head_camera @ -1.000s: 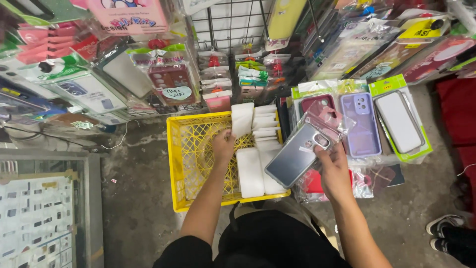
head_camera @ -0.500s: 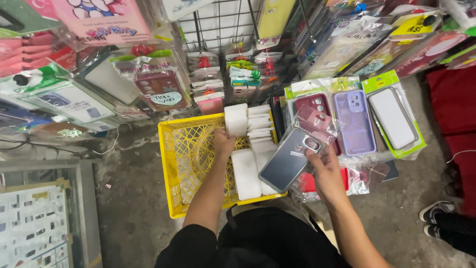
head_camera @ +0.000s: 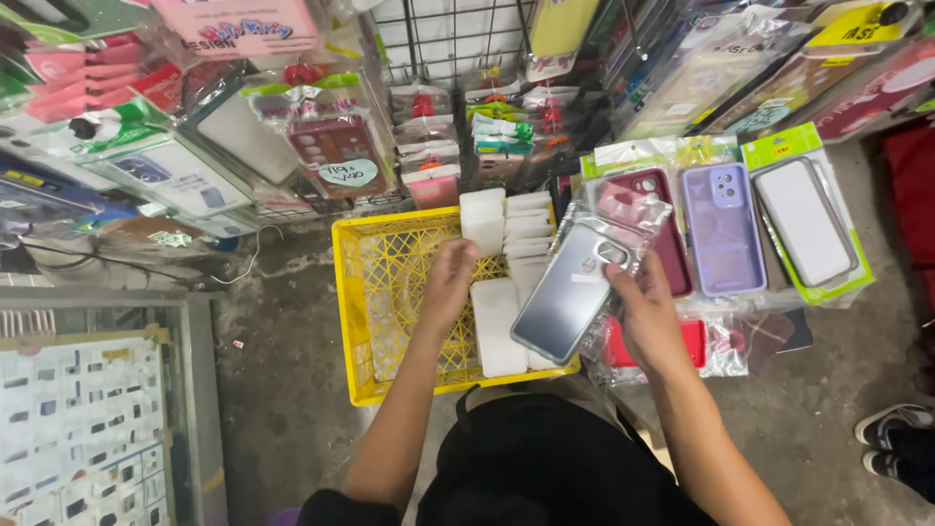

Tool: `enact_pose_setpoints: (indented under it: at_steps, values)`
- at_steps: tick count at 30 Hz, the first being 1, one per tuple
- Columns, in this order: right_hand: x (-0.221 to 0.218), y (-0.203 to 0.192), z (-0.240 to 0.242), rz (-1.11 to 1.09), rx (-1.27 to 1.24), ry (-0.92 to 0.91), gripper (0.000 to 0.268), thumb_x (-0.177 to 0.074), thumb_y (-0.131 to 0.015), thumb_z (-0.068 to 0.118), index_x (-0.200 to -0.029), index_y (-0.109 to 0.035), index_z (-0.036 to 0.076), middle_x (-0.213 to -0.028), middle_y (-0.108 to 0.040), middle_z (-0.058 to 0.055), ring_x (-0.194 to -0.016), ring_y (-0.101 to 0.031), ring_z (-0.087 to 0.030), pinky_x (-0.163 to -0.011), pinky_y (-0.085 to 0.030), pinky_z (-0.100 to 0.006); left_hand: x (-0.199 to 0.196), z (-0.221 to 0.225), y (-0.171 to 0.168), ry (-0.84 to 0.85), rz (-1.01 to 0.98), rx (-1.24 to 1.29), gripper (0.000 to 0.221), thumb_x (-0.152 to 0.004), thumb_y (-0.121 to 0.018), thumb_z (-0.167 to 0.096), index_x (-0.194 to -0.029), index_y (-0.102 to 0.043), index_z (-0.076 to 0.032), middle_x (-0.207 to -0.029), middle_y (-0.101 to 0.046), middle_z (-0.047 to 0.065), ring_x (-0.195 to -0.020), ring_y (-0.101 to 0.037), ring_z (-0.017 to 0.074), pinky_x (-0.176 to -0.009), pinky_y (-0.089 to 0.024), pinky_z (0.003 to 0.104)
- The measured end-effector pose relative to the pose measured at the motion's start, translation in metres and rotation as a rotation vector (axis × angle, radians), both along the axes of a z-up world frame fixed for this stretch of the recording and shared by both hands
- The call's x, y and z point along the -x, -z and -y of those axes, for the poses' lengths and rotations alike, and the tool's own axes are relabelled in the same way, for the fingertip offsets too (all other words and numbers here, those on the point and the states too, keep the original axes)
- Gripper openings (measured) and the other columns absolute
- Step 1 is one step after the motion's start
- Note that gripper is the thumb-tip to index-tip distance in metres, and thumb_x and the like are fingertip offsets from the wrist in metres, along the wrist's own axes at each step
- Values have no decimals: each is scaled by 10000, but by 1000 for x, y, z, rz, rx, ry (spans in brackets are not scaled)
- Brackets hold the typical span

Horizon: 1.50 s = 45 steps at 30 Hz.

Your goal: The person removes various phone cases from their plastic packaging and places them into a yellow plastic crate. They handle multiple cases of different colors and designs, including white, maroon, and clear options, systematically unpacking them and stacking them in the crate.

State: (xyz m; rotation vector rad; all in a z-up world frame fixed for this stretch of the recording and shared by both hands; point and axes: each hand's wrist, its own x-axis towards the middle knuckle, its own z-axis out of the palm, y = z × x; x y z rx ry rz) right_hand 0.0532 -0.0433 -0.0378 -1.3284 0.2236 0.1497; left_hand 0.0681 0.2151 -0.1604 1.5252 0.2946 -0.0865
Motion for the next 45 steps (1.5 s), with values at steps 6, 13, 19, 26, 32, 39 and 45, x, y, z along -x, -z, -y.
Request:
enact_pose_setpoints:
  at_steps: [6, 13, 19, 26, 32, 39, 45]
  values:
    - [15, -10, -18, 59, 54, -51, 409, -1003, -570, 100, -1402, -485, 67, -1285, -642, -50, -1148, -598, -118, -995, -473, -271, 59, 9, -59, 440, -250, 396, 439, -1040, -519, -397, -1324, -632, -82, -1280, -685, -8, -1194, -610, 82, -1022, -471, 233]
    - [76, 36, 51, 91, -181, 29, 280, -1063, -638, 3, -1281, -464, 21, -1271, -619, -96, -1238, -626, -208, -1071, -500, -364, 85, 32, -76, 608, -150, 471, 333, -985, -709, -146, -1283, -629, -23, -1115, -670, 22, -1041, -622, 103, -904, -503, 272]
    - [117, -6, 79, 46, -98, 325, 644, -917, -579, -8, -1521, -416, 145, -1378, -618, -68, -1198, -637, -165, -1012, -532, -341, 100, 83, -105, 574, -197, 477, 525, -905, -757, -82, -1375, -523, -74, -1066, -654, 33, -966, -608, 103, -839, -489, 273]
    - [161, 18, 117, -21, -48, 506, 628, -986, -568, 19, -1579, -383, 115, -1322, -638, -43, -1063, -647, -112, -801, -542, -273, 121, 150, -60, 559, -177, 323, 559, -918, -741, -118, -1390, -449, -52, -1051, -660, 77, -945, -635, 107, -853, -534, 271]
    - [193, 112, 183, -114, -15, 525, 360, -1052, -623, 116, -1383, -504, 38, -1097, -663, -63, -820, -616, -119, -616, -540, -296, 116, 189, -73, 523, -161, 31, 564, -901, -772, -170, -1350, -459, -34, -1018, -689, 82, -854, -630, 117, -762, -537, 274]
    - [175, 145, 217, -300, 241, 354, 265, -1027, -675, 178, -1181, -633, -33, -962, -703, -88, -780, -647, -138, -695, -537, -278, 108, 214, -38, 314, -268, -165, 551, -835, -841, -223, -1242, -532, -18, -868, -706, 116, -721, -598, 131, -660, -503, 276]
    - [149, 138, 229, -269, 149, 302, 267, -983, -669, 160, -1177, -587, -4, -975, -718, -55, -782, -657, -111, -670, -521, -257, 103, 215, -15, 211, -312, 320, 374, -898, -736, -166, -1228, -593, -63, -906, -692, -31, -791, -605, 54, -689, -469, 231]
